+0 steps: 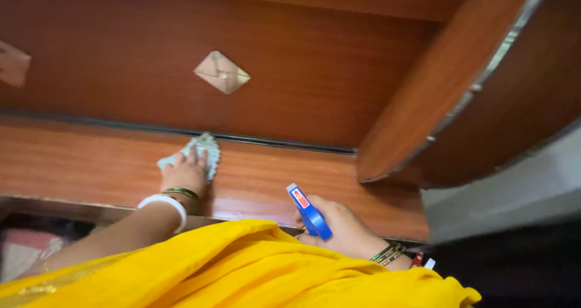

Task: The person sprays a cleaning solution from a blue spray bottle onto a wooden cabinet and wipes the surface with a cloth. They clean the top edge, the side panel, and the lower shelf of the cabinet.

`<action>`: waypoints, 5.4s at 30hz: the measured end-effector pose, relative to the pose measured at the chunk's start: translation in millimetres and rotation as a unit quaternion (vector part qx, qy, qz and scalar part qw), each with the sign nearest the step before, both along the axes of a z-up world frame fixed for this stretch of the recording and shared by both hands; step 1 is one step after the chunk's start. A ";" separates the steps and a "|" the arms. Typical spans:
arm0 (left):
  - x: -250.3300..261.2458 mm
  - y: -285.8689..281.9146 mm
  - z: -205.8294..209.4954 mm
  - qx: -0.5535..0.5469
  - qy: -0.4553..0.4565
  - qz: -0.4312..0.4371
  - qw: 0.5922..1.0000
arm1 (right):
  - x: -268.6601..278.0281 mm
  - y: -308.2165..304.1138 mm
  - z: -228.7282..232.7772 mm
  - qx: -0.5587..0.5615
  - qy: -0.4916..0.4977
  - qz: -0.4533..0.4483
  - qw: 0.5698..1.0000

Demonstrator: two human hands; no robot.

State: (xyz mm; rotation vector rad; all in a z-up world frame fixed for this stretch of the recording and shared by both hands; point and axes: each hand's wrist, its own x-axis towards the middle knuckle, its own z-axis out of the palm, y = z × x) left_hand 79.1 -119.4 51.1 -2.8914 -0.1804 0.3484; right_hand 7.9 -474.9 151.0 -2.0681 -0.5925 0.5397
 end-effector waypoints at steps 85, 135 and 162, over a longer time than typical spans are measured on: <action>-87.7 -367.4 7.4 -0.243 0.001 -0.487 0.839 | -102.8 -188.8 -10.9 0.035 -0.001 -0.140 0.990; 17.2 19.8 -12.2 -0.087 -0.044 -0.096 0.991 | -8.5 91.8 74.2 0.094 0.077 -0.153 0.981; -16.9 21.0 -34.7 -0.524 -0.283 0.375 0.710 | 62.9 84.5 137.5 0.232 0.031 0.050 0.971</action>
